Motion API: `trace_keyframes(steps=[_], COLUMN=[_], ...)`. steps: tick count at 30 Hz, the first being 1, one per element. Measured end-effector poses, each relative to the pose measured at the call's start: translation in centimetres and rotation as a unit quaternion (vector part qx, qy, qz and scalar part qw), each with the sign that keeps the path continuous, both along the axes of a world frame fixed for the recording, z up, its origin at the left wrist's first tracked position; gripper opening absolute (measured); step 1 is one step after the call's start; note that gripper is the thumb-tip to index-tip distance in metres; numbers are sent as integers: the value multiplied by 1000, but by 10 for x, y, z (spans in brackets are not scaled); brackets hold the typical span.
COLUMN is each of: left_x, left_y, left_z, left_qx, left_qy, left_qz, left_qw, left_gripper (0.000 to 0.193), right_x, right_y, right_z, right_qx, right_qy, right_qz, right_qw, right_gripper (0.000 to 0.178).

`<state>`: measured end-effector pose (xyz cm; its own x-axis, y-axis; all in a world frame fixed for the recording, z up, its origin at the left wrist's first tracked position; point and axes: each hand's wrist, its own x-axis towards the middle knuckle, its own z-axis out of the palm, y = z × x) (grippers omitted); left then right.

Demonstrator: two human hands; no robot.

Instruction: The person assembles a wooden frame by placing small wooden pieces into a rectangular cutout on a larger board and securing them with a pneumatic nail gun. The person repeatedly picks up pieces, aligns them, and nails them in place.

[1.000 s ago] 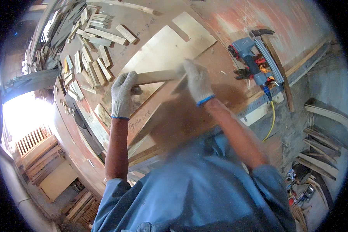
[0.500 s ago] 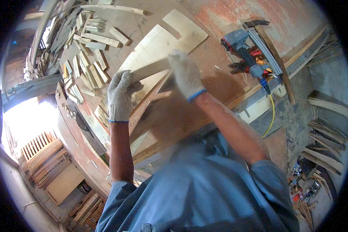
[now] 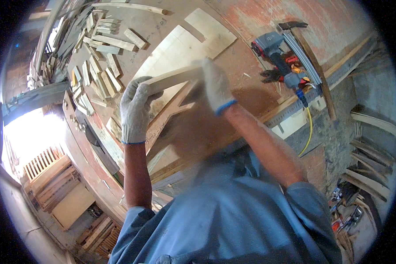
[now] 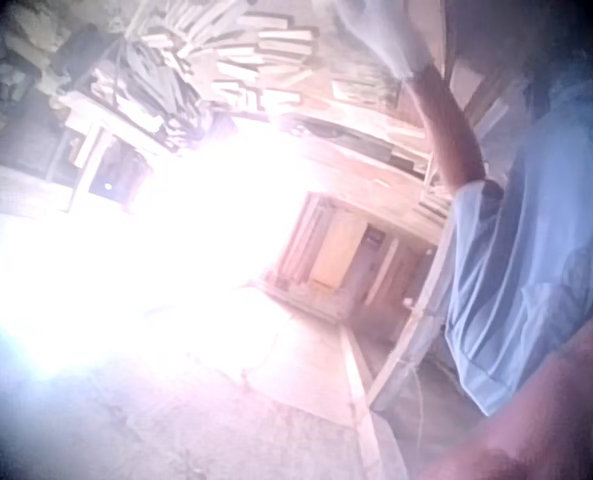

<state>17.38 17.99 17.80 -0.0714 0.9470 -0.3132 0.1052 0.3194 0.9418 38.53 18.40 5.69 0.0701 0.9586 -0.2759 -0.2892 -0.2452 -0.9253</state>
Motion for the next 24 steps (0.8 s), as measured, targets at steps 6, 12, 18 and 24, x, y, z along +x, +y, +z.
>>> trace_keyframes(steps=[6, 12, 18, 24], left_x=[40, 69, 100, 89], left_y=[5, 5, 7, 3], left_z=[40, 38, 34, 17], left_qx=[100, 99, 8, 38], left_qy=[216, 319, 395, 266], left_qz=[-16, -92, -214, -309], left_qw=[971, 938, 893, 912], left_gripper=[28, 24, 29, 54], right_x=[-4, -16, -24, -13], right_y=[-6, -8, -16, -17], right_z=[-25, -25, -36, -41], right_qx=[101, -6, 26, 15], right_qy=[-122, -35, 4, -52], right_qz=[1, -76, -155, -75], right_qw=[987, 996, 988, 996], right_gripper=[48, 39, 31, 39])
